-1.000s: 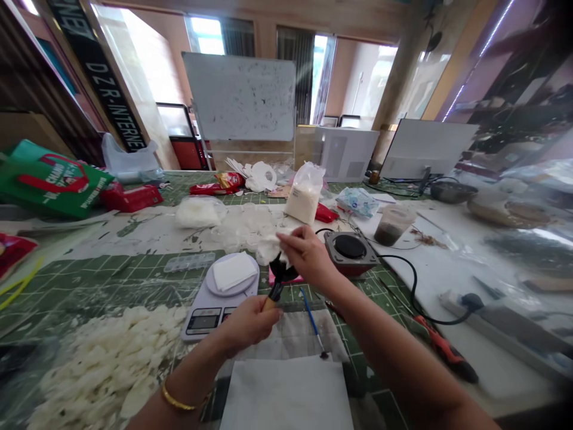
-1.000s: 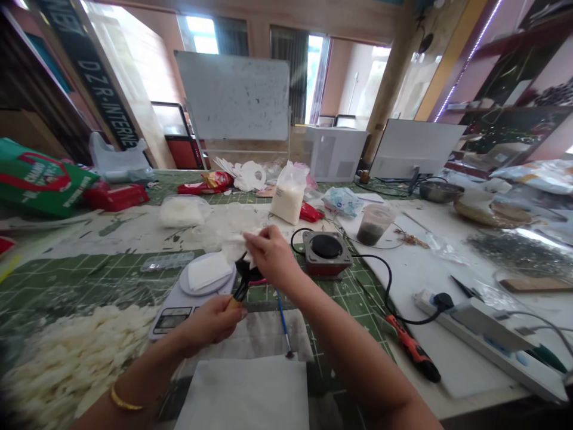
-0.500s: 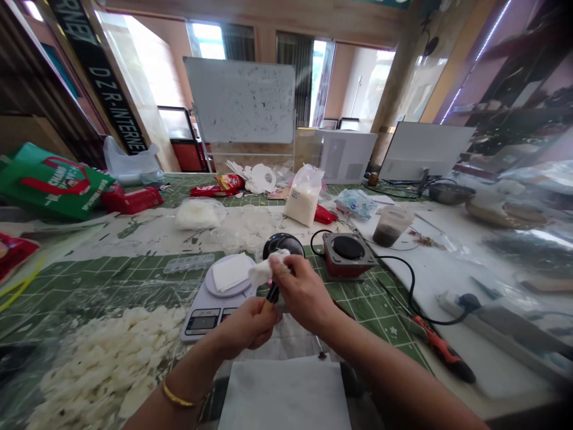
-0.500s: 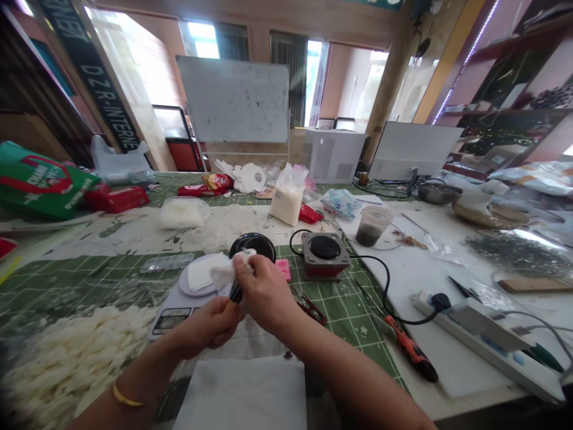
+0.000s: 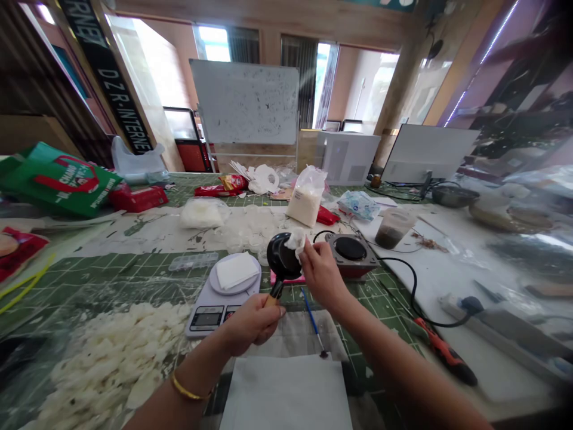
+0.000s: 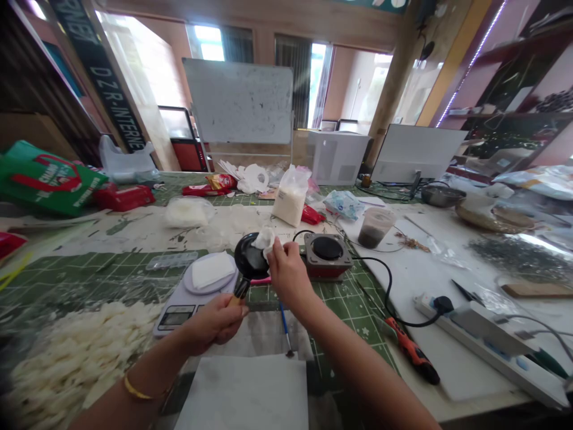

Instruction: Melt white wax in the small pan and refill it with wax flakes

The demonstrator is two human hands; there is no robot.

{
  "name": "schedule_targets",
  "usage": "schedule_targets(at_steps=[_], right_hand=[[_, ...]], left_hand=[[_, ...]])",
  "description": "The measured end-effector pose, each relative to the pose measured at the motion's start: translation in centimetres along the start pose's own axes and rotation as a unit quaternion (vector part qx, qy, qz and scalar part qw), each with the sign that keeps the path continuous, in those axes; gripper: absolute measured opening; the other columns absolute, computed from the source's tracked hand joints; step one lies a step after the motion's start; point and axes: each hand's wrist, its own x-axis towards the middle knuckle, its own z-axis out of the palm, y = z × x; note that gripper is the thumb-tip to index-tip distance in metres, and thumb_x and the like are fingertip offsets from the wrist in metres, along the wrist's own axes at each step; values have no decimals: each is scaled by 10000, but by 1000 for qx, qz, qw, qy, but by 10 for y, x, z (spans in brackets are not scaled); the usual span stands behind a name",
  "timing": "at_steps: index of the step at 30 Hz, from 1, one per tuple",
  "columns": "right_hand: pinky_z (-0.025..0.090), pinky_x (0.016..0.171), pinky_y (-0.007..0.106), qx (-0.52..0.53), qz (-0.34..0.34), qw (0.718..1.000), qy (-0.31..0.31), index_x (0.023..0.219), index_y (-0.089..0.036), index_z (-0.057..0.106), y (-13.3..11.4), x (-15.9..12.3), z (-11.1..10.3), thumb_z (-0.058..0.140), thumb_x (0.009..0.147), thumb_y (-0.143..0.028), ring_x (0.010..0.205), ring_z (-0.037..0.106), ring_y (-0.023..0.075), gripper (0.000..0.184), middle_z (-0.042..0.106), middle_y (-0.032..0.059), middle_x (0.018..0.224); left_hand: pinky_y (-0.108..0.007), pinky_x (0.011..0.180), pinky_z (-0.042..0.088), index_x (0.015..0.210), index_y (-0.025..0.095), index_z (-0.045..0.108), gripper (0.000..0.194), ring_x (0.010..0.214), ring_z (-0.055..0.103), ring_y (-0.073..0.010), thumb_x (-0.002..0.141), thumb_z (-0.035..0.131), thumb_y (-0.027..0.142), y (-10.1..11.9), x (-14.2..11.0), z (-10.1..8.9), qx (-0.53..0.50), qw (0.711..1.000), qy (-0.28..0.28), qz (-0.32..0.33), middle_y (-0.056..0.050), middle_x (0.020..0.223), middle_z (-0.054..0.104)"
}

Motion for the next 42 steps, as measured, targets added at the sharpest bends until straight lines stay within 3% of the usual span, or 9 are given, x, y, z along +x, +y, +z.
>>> schedule_targets(at_steps=[5, 9, 15, 19, 24, 28, 34, 39, 42], right_hand=[[464, 648, 300, -56, -103, 993, 5, 1305, -134, 432, -21, -30, 6, 371, 890, -225, 743, 498, 166, 429, 515, 129, 954], [439, 688, 296, -78, -173, 981, -36, 1254, -213, 505, -30, -16, 4, 414, 871, -218, 767, 491, 165, 394, 531, 93, 943], [438, 730, 274, 32, -36, 998, -40, 1179, -161, 578, -10, 26, -11, 396, 888, -299, 773, 514, 151, 370, 498, 93, 915], [448, 735, 324, 16, 24, 999, -32, 1068, -116, 612, 7, 17, -10, 369, 889, -293, 746, 505, 177, 351, 491, 89, 839], [462, 689, 305, 9, -34, 999, -2, 1221, -108, 498, -3, -19, 5, 335, 902, -256, 748, 499, 166, 387, 505, 108, 880], [447, 673, 302, -44, -124, 991, -28, 1300, -233, 437, -14, -33, 7, 344, 902, -233, 759, 497, 167, 409, 537, 85, 930], [415, 791, 325, -53, -227, 972, -27, 1248, -284, 511, 8, -32, -21, 400, 888, -199, 890, 508, 185, 387, 574, 71, 1027], [423, 796, 327, -107, -175, 979, -1, 1219, -227, 550, 39, -29, -47, 388, 878, -167, 900, 526, 190, 382, 597, 91, 975], [438, 750, 344, -161, -118, 978, -56, 1148, -190, 609, 56, -33, -63, 383, 874, -198, 804, 546, 194, 355, 604, 111, 917]], left_hand=[[-175, 306, 113, 523, 200, 320, 360, 288, 195, -22, 698, 561, 403, -1, 0, 1, 4, 1000, -4, 16, 96, 330, 303], [-180, 324, 134, 542, 204, 294, 347, 313, 209, -26, 722, 537, 374, -5, 3, 6, 101, 994, 39, 7, 101, 352, 300], [-181, 345, 128, 595, 205, 300, 255, 357, 220, -33, 705, 508, 303, -6, 4, 7, 144, 987, 77, -6, 110, 390, 295], [-179, 332, 136, 595, 207, 325, 270, 332, 225, -32, 678, 542, 345, -1, 1, 7, 95, 994, 47, -5, 112, 371, 304], [-165, 312, 95, 538, 199, 315, 361, 301, 186, -16, 681, 578, 401, 1, 0, 4, 5, 1000, 6, 0, 102, 338, 303], [-158, 296, 81, 536, 192, 322, 395, 281, 161, -11, 723, 583, 423, 2, -3, 1, -42, 998, -37, -18, 100, 322, 297], [-142, 285, 100, 599, 190, 350, 328, 268, 142, -12, 753, 582, 363, 7, -10, 0, -102, 987, -123, -4, 110, 329, 300], [-148, 301, 103, 586, 192, 326, 341, 277, 133, -9, 753, 573, 357, 21, -19, 5, -87, 984, -153, -1, 107, 338, 280], [-164, 321, 89, 549, 192, 311, 382, 289, 159, -11, 730, 592, 377, 35, -27, 10, -28, 994, -109, 6, 97, 340, 277]])
